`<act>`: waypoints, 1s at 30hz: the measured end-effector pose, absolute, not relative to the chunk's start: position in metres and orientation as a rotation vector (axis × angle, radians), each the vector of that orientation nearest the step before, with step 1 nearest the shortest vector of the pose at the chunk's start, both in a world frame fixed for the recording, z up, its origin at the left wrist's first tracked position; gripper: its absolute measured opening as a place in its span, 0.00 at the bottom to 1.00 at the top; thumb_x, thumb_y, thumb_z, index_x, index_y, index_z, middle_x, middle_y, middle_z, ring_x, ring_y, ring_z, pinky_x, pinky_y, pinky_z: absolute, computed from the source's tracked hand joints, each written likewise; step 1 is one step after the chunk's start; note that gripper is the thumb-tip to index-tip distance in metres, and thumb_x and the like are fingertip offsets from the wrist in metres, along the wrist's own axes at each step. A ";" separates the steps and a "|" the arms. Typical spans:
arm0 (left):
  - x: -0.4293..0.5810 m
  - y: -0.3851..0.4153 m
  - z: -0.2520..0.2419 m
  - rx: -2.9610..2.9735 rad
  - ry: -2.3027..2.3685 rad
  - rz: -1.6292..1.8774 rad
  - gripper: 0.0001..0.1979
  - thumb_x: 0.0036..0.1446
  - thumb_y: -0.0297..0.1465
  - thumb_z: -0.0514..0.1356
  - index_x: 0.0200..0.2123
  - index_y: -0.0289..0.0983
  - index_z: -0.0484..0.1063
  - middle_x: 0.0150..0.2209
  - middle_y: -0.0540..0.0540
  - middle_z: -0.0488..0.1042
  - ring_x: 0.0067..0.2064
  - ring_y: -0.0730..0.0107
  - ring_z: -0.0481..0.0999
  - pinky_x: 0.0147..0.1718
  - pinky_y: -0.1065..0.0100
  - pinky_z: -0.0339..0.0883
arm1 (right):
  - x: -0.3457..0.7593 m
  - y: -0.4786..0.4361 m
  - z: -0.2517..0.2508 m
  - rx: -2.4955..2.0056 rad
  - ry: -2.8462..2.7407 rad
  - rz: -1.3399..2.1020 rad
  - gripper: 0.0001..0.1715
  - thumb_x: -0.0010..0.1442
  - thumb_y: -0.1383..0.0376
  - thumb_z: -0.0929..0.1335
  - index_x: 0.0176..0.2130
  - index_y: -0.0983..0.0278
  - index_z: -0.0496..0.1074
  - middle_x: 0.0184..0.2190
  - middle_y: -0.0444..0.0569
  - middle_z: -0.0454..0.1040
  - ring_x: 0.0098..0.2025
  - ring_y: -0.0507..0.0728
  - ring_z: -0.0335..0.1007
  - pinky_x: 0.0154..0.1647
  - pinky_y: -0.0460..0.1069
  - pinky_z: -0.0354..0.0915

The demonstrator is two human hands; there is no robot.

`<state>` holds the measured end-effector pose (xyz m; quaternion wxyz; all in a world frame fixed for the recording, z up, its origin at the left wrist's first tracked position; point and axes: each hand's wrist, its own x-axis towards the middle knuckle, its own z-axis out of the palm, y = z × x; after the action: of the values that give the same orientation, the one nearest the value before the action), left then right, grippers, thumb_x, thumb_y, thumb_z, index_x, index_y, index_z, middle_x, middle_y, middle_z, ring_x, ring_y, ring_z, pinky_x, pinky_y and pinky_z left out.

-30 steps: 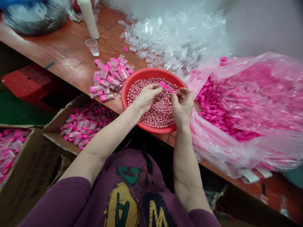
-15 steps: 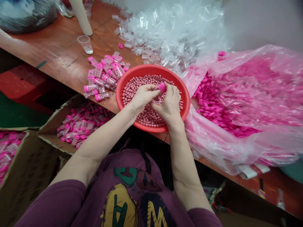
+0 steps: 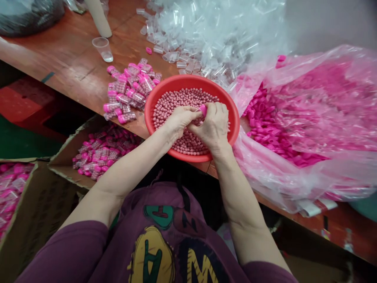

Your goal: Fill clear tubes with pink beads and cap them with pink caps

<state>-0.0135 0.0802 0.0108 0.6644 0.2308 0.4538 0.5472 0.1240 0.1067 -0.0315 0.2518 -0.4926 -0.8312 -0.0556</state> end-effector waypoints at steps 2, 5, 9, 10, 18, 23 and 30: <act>-0.013 0.081 0.011 0.532 1.014 1.270 0.17 0.57 0.22 0.79 0.24 0.34 0.76 0.23 0.53 0.75 0.29 0.78 0.72 0.33 0.74 0.67 | 0.122 0.107 -0.031 -1.354 -2.243 -0.086 0.30 0.63 0.56 0.74 0.59 0.68 0.70 0.55 0.65 0.75 0.61 0.76 0.71 0.68 0.77 0.68; -0.013 0.080 0.014 0.549 1.038 1.316 0.14 0.62 0.18 0.73 0.26 0.34 0.77 0.25 0.54 0.75 0.30 0.78 0.72 0.34 0.74 0.66 | 0.120 0.105 -0.031 -1.386 -2.220 0.032 0.45 0.64 0.55 0.75 0.71 0.71 0.64 0.66 0.72 0.70 0.69 0.80 0.68 0.72 0.78 0.66; -0.012 0.079 0.017 0.666 1.095 1.376 0.12 0.65 0.18 0.69 0.29 0.34 0.78 0.28 0.52 0.79 0.33 0.77 0.74 0.39 0.75 0.68 | 0.119 0.101 -0.029 -1.407 -2.197 0.091 0.47 0.68 0.52 0.73 0.75 0.71 0.61 0.71 0.76 0.68 0.72 0.83 0.66 0.71 0.82 0.65; -0.011 0.079 0.016 0.689 1.105 1.383 0.11 0.64 0.18 0.70 0.30 0.35 0.78 0.28 0.52 0.79 0.34 0.77 0.75 0.40 0.75 0.68 | 0.120 0.101 -0.029 -1.405 -2.187 0.095 0.45 0.70 0.52 0.72 0.75 0.71 0.62 0.70 0.76 0.69 0.71 0.83 0.67 0.71 0.82 0.65; -0.007 0.087 0.002 0.823 1.197 1.374 0.09 0.62 0.20 0.72 0.33 0.35 0.76 0.27 0.54 0.77 0.31 0.76 0.73 0.35 0.73 0.64 | 0.123 0.113 -0.044 -1.289 -2.129 0.090 0.41 0.65 0.60 0.71 0.72 0.70 0.64 0.67 0.71 0.73 0.68 0.77 0.70 0.75 0.78 0.65; -0.006 0.087 -0.001 0.884 1.192 1.387 0.09 0.64 0.19 0.70 0.32 0.34 0.78 0.28 0.52 0.79 0.32 0.76 0.76 0.35 0.74 0.65 | 0.123 0.115 -0.041 -1.248 -2.148 0.054 0.28 0.64 0.60 0.71 0.61 0.67 0.70 0.55 0.66 0.78 0.57 0.74 0.73 0.68 0.74 0.69; -0.006 0.076 0.016 0.707 1.187 1.335 0.13 0.62 0.18 0.71 0.28 0.34 0.76 0.25 0.54 0.76 0.28 0.78 0.70 0.32 0.74 0.62 | 0.123 0.112 -0.034 -1.241 -2.174 -0.046 0.18 0.62 0.60 0.72 0.50 0.62 0.71 0.47 0.61 0.78 0.52 0.72 0.74 0.60 0.70 0.73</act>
<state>-0.0056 0.0760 0.0162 0.5730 0.3018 0.5062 0.5695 0.1226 0.1122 -0.0340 0.3135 -0.4708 -0.8245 -0.0173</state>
